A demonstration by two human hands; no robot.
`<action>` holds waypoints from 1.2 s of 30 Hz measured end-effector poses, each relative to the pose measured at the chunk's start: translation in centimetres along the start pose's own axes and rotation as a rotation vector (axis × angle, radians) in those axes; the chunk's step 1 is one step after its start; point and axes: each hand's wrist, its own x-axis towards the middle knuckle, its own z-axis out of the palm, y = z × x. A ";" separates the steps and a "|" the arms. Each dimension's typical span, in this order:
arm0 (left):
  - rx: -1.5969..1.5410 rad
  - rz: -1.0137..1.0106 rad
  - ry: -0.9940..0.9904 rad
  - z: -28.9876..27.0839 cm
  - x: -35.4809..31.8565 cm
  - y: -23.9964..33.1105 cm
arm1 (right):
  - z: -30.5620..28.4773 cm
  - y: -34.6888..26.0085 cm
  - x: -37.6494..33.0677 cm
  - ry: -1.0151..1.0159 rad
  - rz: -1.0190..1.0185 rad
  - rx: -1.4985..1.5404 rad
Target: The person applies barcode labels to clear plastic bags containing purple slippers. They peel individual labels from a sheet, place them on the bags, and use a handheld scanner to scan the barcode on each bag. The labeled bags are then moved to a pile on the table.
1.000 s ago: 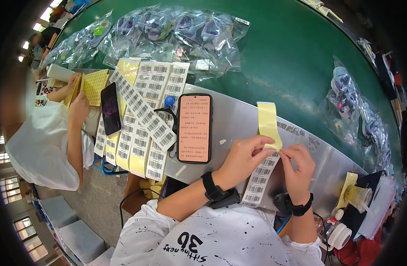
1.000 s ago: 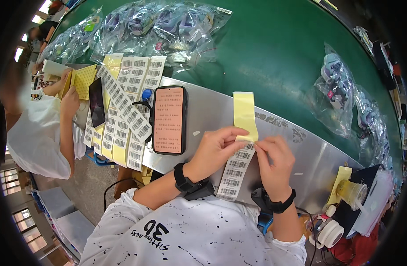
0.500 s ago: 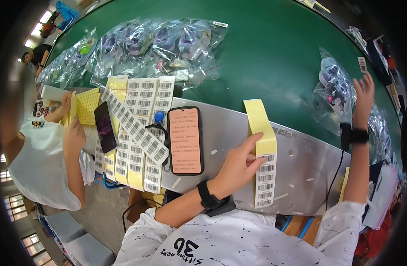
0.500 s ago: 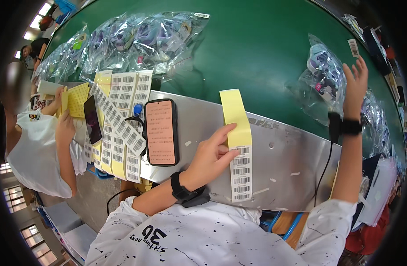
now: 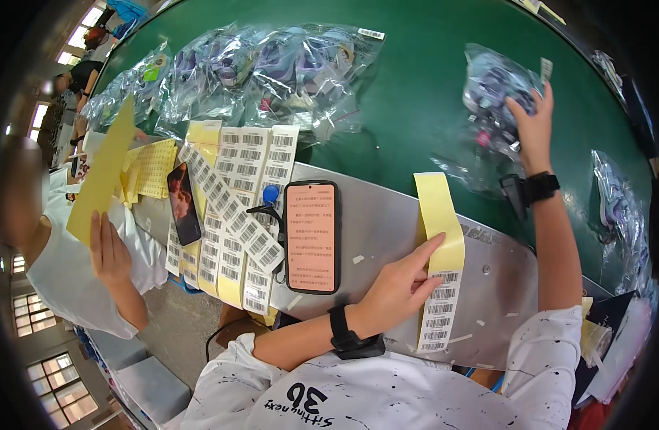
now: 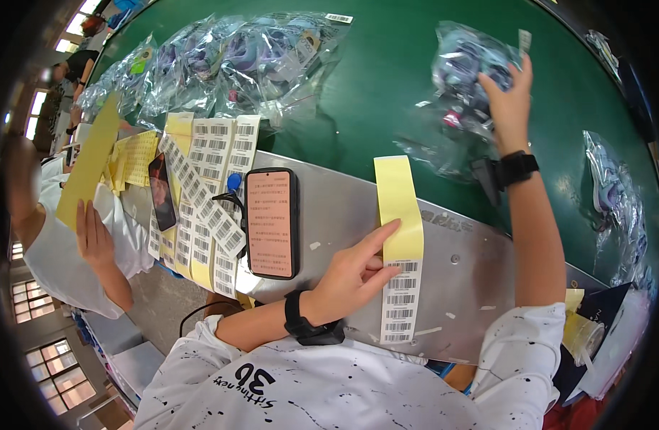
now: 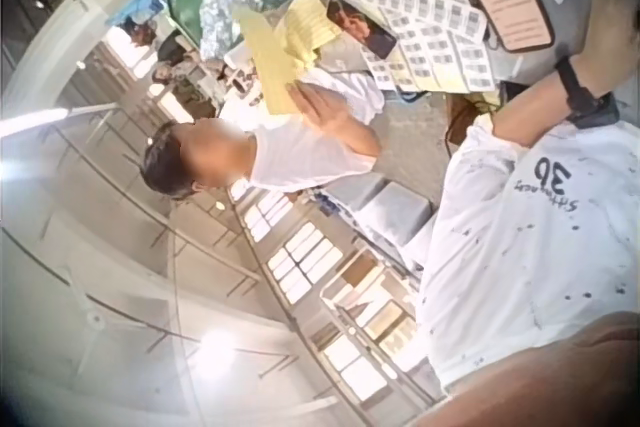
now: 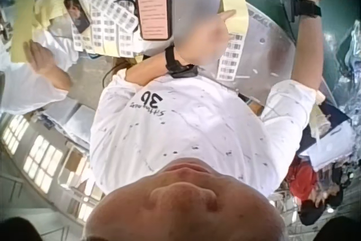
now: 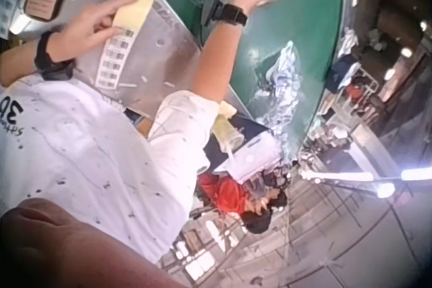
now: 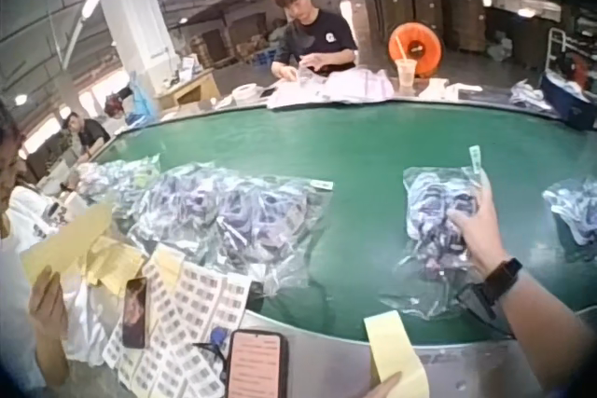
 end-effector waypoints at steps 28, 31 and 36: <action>-0.058 -0.026 0.012 0.4 -0.3 -0.9 | -2.8 1.5 8.0 -0.273 0.065 -0.175; -0.060 -0.045 -0.016 0.5 -0.2 -0.8 | -3.7 3.6 8.7 -0.104 0.382 0.241; -0.105 -0.036 0.041 0.5 -0.2 -1.2 | -4.0 4.7 7.9 0.037 0.547 0.446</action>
